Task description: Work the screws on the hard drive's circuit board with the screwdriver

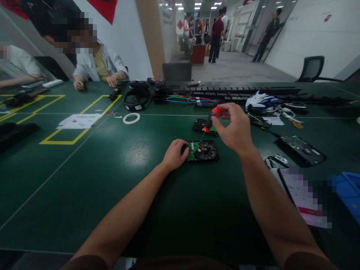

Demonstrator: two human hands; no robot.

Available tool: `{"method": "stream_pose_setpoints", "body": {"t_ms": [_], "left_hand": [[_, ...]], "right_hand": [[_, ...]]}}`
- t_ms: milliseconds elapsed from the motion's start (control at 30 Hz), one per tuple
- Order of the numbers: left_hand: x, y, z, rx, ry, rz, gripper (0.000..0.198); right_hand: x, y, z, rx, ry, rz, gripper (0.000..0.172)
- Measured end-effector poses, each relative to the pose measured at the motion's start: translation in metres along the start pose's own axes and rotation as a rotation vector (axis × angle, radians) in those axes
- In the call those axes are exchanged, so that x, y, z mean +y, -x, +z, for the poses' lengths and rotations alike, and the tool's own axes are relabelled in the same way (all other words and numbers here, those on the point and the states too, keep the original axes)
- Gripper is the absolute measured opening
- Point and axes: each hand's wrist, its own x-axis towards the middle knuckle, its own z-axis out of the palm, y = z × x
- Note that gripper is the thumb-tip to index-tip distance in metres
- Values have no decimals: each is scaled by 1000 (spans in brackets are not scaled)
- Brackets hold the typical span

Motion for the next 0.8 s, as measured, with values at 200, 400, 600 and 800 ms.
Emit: {"method": "stream_pose_setpoints", "body": {"t_ms": [200,400,600,800], "left_hand": [[1,0,-1,1,0,12,17],[-2,-1,1,-2,-4,6,17],[-3,-1,2,-5,-4,6,17],[-1,-1,0,2,0,8,17]], "right_hand": [[1,1,4,30,-69,35,32],[-5,0,0,17,62,-39,29],[-6,0,0,10,81,-37,29],[-2,0,1,26,42,-68,31]]}}
